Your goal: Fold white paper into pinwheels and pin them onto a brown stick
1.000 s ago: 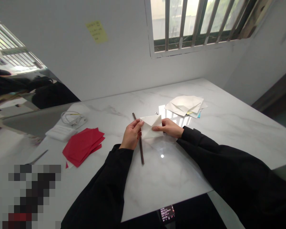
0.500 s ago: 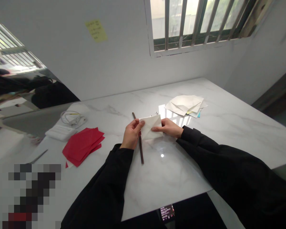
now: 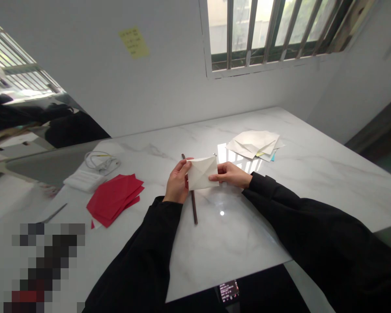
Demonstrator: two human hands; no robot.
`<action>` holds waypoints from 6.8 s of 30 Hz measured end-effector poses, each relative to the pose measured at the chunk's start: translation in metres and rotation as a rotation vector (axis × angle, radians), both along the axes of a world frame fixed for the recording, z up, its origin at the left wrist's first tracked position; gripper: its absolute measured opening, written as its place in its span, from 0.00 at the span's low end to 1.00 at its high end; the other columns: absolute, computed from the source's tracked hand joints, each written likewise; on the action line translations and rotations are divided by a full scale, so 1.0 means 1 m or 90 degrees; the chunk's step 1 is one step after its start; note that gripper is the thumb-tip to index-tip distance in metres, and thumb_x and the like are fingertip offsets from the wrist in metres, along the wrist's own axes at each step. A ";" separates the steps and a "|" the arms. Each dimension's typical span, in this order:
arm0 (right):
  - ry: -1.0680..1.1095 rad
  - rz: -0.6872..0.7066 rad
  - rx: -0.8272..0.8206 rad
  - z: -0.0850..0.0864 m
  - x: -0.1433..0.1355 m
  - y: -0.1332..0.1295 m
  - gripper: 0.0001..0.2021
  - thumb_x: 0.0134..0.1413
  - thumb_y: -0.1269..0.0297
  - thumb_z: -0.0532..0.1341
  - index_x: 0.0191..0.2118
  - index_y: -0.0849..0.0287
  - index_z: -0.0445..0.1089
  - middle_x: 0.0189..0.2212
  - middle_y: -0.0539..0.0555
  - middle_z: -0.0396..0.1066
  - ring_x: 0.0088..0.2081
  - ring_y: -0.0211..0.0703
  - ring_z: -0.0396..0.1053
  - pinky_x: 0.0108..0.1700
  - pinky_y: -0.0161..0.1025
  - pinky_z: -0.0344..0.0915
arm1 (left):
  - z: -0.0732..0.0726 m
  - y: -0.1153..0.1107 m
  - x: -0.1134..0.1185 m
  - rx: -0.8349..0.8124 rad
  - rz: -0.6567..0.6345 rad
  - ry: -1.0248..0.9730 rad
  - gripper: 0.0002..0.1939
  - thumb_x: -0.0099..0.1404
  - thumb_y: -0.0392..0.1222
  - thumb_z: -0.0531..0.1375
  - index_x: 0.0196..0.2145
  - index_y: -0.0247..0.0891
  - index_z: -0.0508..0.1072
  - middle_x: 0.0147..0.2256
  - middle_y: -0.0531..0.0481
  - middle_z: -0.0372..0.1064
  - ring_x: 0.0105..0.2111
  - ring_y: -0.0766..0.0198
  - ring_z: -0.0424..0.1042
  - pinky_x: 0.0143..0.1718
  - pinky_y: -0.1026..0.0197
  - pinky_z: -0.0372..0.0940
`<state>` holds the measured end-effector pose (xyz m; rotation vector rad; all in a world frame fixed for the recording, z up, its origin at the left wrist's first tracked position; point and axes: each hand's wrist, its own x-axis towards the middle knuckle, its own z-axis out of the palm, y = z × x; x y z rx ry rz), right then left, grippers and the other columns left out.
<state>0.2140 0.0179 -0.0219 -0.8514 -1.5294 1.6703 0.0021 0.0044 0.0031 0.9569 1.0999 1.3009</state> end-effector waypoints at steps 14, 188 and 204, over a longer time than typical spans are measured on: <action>0.042 0.046 -0.040 -0.003 -0.004 0.001 0.23 0.40 0.57 0.79 0.42 0.63 0.81 0.38 0.55 0.82 0.40 0.46 0.78 0.46 0.41 0.73 | -0.005 0.001 0.003 0.039 0.026 -0.026 0.23 0.51 0.52 0.75 0.38 0.37 0.75 0.33 0.51 0.77 0.32 0.63 0.76 0.35 0.64 0.69; 0.036 -0.087 -0.050 -0.005 -0.006 0.000 0.28 0.51 0.37 0.69 0.35 0.63 0.79 0.29 0.54 0.78 0.28 0.40 0.72 0.29 0.34 0.67 | -0.003 -0.009 0.009 0.100 -0.057 0.180 0.35 0.52 0.50 0.75 0.54 0.37 0.71 0.35 0.48 0.79 0.32 0.59 0.79 0.37 0.58 0.74; -0.018 -0.109 -0.019 0.002 -0.004 -0.004 0.17 0.50 0.53 0.74 0.37 0.63 0.80 0.31 0.55 0.80 0.30 0.40 0.73 0.31 0.34 0.66 | -0.011 -0.008 0.014 0.062 -0.047 0.114 0.35 0.50 0.52 0.76 0.52 0.37 0.72 0.38 0.46 0.80 0.32 0.58 0.79 0.37 0.58 0.73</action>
